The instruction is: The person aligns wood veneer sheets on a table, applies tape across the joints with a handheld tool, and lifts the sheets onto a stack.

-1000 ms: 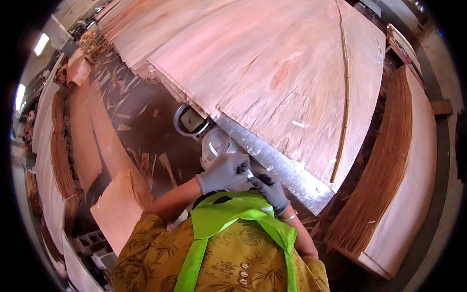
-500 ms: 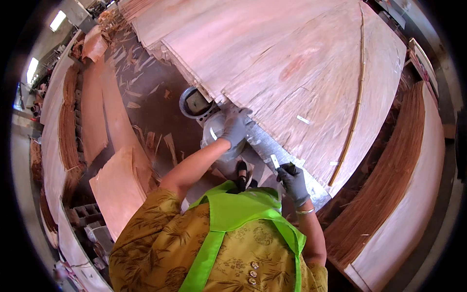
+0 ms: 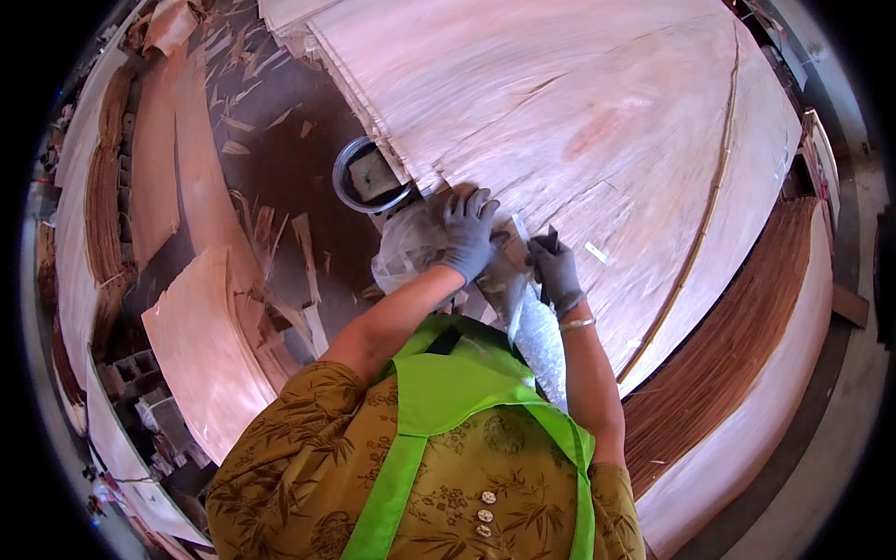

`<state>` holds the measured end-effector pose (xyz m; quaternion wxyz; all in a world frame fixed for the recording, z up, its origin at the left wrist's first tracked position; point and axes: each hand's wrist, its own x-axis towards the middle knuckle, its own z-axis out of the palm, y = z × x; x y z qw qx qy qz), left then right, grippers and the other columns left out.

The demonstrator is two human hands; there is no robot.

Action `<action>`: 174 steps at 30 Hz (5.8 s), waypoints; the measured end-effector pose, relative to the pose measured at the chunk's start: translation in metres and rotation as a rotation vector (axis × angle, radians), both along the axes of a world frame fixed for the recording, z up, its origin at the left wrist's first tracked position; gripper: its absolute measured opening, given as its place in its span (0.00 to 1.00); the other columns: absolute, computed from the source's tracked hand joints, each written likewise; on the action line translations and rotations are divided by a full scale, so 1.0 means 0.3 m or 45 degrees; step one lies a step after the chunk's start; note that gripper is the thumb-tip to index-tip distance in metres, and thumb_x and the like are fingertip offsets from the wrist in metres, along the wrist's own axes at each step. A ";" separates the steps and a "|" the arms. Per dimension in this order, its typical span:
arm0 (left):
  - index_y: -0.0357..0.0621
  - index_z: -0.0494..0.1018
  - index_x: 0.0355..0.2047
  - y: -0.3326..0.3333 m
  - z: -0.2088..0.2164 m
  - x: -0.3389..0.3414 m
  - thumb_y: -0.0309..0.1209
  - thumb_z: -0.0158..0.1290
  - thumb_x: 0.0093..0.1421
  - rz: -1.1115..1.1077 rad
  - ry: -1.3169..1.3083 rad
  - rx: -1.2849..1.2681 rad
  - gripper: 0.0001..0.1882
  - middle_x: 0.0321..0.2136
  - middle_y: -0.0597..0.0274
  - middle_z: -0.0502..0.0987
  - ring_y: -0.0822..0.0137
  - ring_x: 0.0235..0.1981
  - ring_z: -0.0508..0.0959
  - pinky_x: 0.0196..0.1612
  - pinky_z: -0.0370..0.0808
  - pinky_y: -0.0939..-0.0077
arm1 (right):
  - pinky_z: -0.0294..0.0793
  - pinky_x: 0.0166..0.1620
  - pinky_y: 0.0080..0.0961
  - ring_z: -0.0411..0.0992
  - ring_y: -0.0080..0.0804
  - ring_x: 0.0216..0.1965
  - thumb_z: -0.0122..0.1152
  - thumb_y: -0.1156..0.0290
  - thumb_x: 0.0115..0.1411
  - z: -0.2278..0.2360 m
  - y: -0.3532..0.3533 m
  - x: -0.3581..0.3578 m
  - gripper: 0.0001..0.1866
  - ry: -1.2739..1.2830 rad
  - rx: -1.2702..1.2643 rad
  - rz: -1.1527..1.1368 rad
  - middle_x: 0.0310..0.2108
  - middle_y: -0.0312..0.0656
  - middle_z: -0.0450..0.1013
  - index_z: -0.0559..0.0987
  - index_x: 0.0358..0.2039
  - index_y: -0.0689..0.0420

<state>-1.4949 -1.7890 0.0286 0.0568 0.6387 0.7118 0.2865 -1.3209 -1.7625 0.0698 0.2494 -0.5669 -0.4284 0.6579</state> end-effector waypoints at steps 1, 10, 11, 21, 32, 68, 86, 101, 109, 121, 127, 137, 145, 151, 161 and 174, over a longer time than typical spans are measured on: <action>0.49 0.67 0.46 0.001 -0.006 -0.004 0.39 0.64 0.37 -0.013 0.003 0.010 0.33 0.50 0.57 0.63 0.55 0.56 0.58 0.59 0.49 0.52 | 0.57 0.15 0.17 0.60 0.19 0.12 0.59 0.68 0.56 -0.010 0.031 -0.031 0.07 0.013 -0.018 -0.008 0.17 0.34 0.70 0.76 0.29 0.58; 0.48 0.62 0.55 0.003 -0.020 -0.019 0.38 0.54 0.48 -0.251 0.137 0.087 0.32 0.53 0.60 0.67 0.60 0.56 0.63 0.61 0.46 0.52 | 0.53 0.12 0.19 0.58 0.19 0.08 0.60 0.67 0.55 -0.092 0.103 -0.078 0.09 -0.159 -0.193 -0.016 0.13 0.32 0.65 0.75 0.24 0.59; 0.48 0.62 0.55 0.003 -0.024 -0.021 0.37 0.54 0.49 -0.304 0.157 0.136 0.31 0.51 0.60 0.70 0.61 0.56 0.65 0.62 0.46 0.52 | 0.53 0.11 0.19 0.58 0.19 0.08 0.60 0.67 0.55 -0.085 0.105 -0.080 0.09 -0.170 -0.198 -0.009 0.13 0.32 0.65 0.75 0.24 0.59; 0.49 0.67 0.51 0.021 -0.055 -0.017 0.31 0.56 0.48 -0.289 0.017 0.027 0.27 0.48 0.59 0.72 0.62 0.56 0.65 0.63 0.45 0.53 | 0.56 0.12 0.22 0.60 0.22 0.09 0.62 0.68 0.52 -0.125 0.082 -0.037 0.10 -0.061 -0.232 -0.181 0.13 0.33 0.66 0.73 0.20 0.58; 0.52 0.73 0.44 0.011 -0.057 -0.013 0.31 0.49 0.51 -0.423 0.311 0.156 0.18 0.48 0.59 0.71 0.60 0.53 0.67 0.60 0.52 0.50 | 0.58 0.12 0.21 0.61 0.22 0.09 0.61 0.70 0.53 -0.126 0.085 -0.036 0.07 0.029 -0.233 -0.188 0.15 0.33 0.67 0.73 0.23 0.57; 0.52 0.66 0.53 0.248 0.019 0.201 0.33 0.41 0.56 -0.724 0.756 -0.215 0.22 0.56 0.49 0.62 0.57 0.56 0.62 0.49 0.62 0.62 | 0.59 0.15 0.19 0.60 0.19 0.13 0.57 0.66 0.55 -0.048 0.167 0.223 0.08 -0.003 -0.166 -0.217 0.16 0.32 0.65 0.75 0.27 0.58; 0.57 0.57 0.59 0.513 0.003 0.353 0.31 0.40 0.57 -0.715 0.790 -0.344 0.27 0.62 0.64 0.54 0.64 0.55 0.63 0.42 0.66 0.64 | 0.62 0.14 0.20 0.63 0.22 0.12 0.60 0.65 0.54 -0.110 0.272 0.328 0.10 0.042 -0.191 -0.253 0.17 0.33 0.67 0.76 0.28 0.60; 0.59 0.59 0.58 0.623 -0.024 0.478 0.29 0.37 0.58 -0.798 0.873 -0.260 0.25 0.62 0.63 0.55 0.62 0.56 0.62 0.40 0.67 0.65 | 0.63 0.15 0.21 0.64 0.22 0.13 0.61 0.68 0.54 -0.183 0.409 0.453 0.10 0.053 -0.231 -0.414 0.18 0.34 0.69 0.77 0.30 0.62; 0.57 0.63 0.55 0.670 0.010 0.442 0.25 0.44 0.52 -0.640 0.343 -0.150 0.28 0.59 0.63 0.60 0.61 0.52 0.67 0.44 0.67 0.61 | 0.63 0.14 0.20 0.63 0.21 0.12 0.61 0.67 0.54 -0.057 0.549 0.579 0.09 0.027 -0.069 -0.380 0.16 0.33 0.67 0.76 0.30 0.60; 0.65 0.69 0.48 0.648 -0.063 0.622 0.33 0.41 0.58 -0.863 0.696 0.065 0.18 0.54 0.62 0.65 0.60 0.51 0.66 0.48 0.63 0.60 | 0.64 0.15 0.22 0.65 0.25 0.13 0.59 0.70 0.53 -0.118 0.536 0.610 0.08 -0.104 -0.093 -0.339 0.16 0.37 0.69 0.75 0.23 0.62; 0.62 0.66 0.52 0.637 -0.003 0.595 0.25 0.41 0.55 -0.961 0.506 -0.076 0.24 0.55 0.61 0.64 0.59 0.54 0.65 0.52 0.63 0.60 | 0.66 0.18 0.20 0.67 0.23 0.15 0.56 0.70 0.56 -0.061 0.350 0.553 0.09 -0.025 0.001 -0.344 0.21 0.40 0.72 0.74 0.31 0.64; 0.47 0.70 0.44 0.080 0.102 0.213 0.34 0.55 0.48 -1.094 -0.014 -0.235 0.21 0.46 0.59 0.69 0.57 0.50 0.66 0.51 0.61 0.59 | 0.63 0.18 0.16 0.65 0.18 0.15 0.59 0.72 0.56 -0.025 -0.199 0.546 0.06 0.044 -0.205 -0.256 0.22 0.36 0.74 0.76 0.32 0.61; 0.48 0.71 0.37 -0.021 0.075 0.267 0.37 0.56 0.44 -1.129 0.186 0.035 0.18 0.43 0.63 0.69 0.62 0.50 0.66 0.48 0.63 0.61 | 0.60 0.16 0.18 0.63 0.19 0.13 0.58 0.73 0.56 -0.050 -0.212 0.441 0.04 0.010 -0.197 -0.265 0.20 0.38 0.73 0.76 0.29 0.60; 0.46 0.71 0.29 -0.039 -0.018 0.269 0.32 0.52 0.47 -1.137 0.262 0.289 0.08 0.38 0.64 0.72 0.63 0.43 0.71 0.45 0.66 0.65 | 0.60 0.16 0.18 0.62 0.19 0.13 0.59 0.73 0.55 -0.062 -0.181 0.388 0.04 0.045 -0.102 -0.315 0.19 0.36 0.71 0.76 0.29 0.60; 0.46 0.71 0.28 -0.059 -0.018 0.286 0.32 0.50 0.50 -1.072 0.276 0.124 0.06 0.38 0.64 0.72 0.63 0.42 0.71 0.43 0.66 0.63 | 0.61 0.17 0.19 0.64 0.20 0.14 0.60 0.74 0.54 -0.085 -0.128 0.347 0.05 0.032 -0.176 -0.306 0.19 0.34 0.70 0.76 0.28 0.62; 0.47 0.73 0.28 -0.056 -0.026 0.276 0.32 0.48 0.48 -1.204 0.349 0.282 0.08 0.39 0.65 0.73 0.64 0.43 0.71 0.40 0.68 0.67 | 0.68 0.21 0.17 0.70 0.22 0.18 0.59 0.75 0.54 -0.124 -0.138 0.323 0.07 0.010 -0.137 -0.320 0.22 0.37 0.73 0.76 0.31 0.65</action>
